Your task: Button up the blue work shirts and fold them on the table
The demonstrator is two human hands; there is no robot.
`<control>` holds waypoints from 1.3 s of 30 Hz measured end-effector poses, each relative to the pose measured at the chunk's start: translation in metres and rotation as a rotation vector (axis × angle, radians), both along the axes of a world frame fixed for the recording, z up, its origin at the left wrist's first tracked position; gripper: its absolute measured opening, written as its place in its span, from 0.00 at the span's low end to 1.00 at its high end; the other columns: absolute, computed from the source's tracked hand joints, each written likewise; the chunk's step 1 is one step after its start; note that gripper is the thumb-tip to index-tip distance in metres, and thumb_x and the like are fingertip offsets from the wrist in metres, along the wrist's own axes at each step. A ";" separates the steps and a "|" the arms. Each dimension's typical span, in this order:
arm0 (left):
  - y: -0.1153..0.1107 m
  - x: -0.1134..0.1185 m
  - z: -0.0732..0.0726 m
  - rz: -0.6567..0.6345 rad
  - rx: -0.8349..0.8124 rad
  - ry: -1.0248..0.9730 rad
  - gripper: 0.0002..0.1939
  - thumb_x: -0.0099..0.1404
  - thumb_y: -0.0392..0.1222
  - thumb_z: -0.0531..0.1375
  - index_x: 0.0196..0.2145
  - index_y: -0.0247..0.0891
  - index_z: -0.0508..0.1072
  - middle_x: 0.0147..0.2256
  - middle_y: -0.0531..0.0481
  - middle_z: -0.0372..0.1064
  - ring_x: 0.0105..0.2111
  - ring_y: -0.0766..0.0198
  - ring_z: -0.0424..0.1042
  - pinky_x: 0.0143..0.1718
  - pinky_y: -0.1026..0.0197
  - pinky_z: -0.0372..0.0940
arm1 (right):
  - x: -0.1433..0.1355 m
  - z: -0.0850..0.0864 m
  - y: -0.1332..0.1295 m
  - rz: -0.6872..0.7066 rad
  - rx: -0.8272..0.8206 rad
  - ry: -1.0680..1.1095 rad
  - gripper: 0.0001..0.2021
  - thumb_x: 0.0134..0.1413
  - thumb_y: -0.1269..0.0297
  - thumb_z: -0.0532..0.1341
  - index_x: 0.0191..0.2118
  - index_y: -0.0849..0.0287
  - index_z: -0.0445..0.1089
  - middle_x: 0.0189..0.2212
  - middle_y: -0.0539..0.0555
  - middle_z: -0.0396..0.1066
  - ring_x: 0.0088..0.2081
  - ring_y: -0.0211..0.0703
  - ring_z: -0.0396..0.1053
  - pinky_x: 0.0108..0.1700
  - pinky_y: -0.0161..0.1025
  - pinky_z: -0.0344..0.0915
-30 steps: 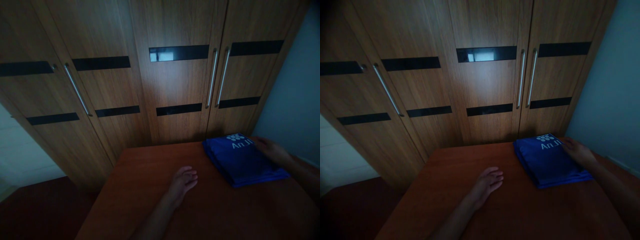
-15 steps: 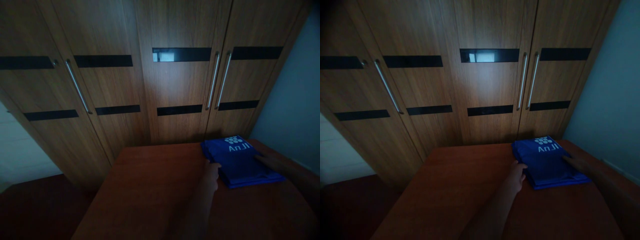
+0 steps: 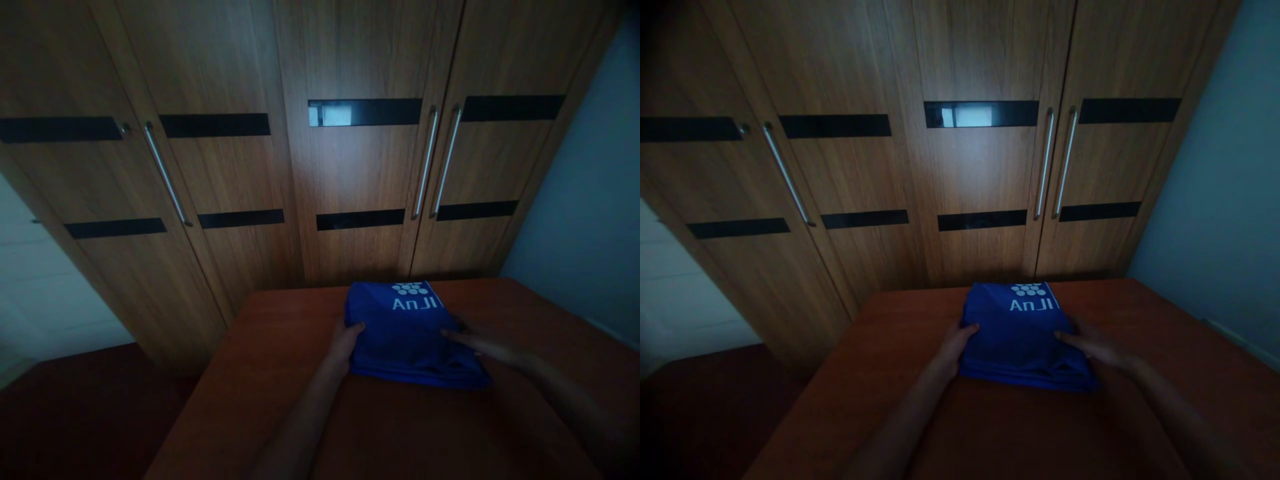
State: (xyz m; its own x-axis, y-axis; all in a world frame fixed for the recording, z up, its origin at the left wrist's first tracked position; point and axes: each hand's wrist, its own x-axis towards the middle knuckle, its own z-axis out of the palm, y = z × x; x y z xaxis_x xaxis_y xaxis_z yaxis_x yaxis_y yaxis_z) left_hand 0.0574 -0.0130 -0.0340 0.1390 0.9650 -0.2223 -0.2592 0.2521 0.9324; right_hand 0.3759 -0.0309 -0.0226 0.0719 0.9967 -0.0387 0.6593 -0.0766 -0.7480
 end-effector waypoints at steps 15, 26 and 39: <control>-0.027 -0.137 -0.003 0.072 0.180 0.486 0.23 0.60 0.44 0.60 0.53 0.36 0.67 0.49 0.40 0.72 0.47 0.52 0.72 0.48 0.52 0.67 | -0.123 -0.013 -0.013 0.244 0.115 -0.019 0.28 0.57 0.49 0.55 0.59 0.59 0.60 0.55 0.60 0.66 0.54 0.53 0.65 0.56 0.51 0.59; -0.031 -0.136 0.013 0.230 0.531 1.140 0.15 0.62 0.46 0.54 0.42 0.34 0.73 0.43 0.39 0.71 0.45 0.52 0.70 0.49 0.54 0.61 | -0.125 -0.003 -0.022 0.282 0.116 -0.082 0.25 0.58 0.51 0.53 0.57 0.57 0.63 0.53 0.59 0.68 0.52 0.55 0.66 0.55 0.52 0.59; -0.029 -0.139 0.011 0.218 0.445 0.851 0.09 0.59 0.47 0.56 0.33 0.39 0.69 0.32 0.47 0.73 0.33 0.56 0.72 0.37 0.58 0.63 | -0.196 0.023 -0.034 0.280 0.470 -0.310 0.24 0.56 0.61 0.54 0.58 0.63 0.61 0.56 0.63 0.62 0.58 0.55 0.58 0.60 0.52 0.55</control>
State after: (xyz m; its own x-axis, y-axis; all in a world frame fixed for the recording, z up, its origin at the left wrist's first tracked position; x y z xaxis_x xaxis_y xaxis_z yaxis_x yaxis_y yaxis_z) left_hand -0.0813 -0.0418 -0.0233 -0.0902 0.9702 0.2247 0.5433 -0.1412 0.8276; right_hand 0.1799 -0.0653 0.0001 -0.2567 0.8846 0.3894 0.7981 0.4212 -0.4308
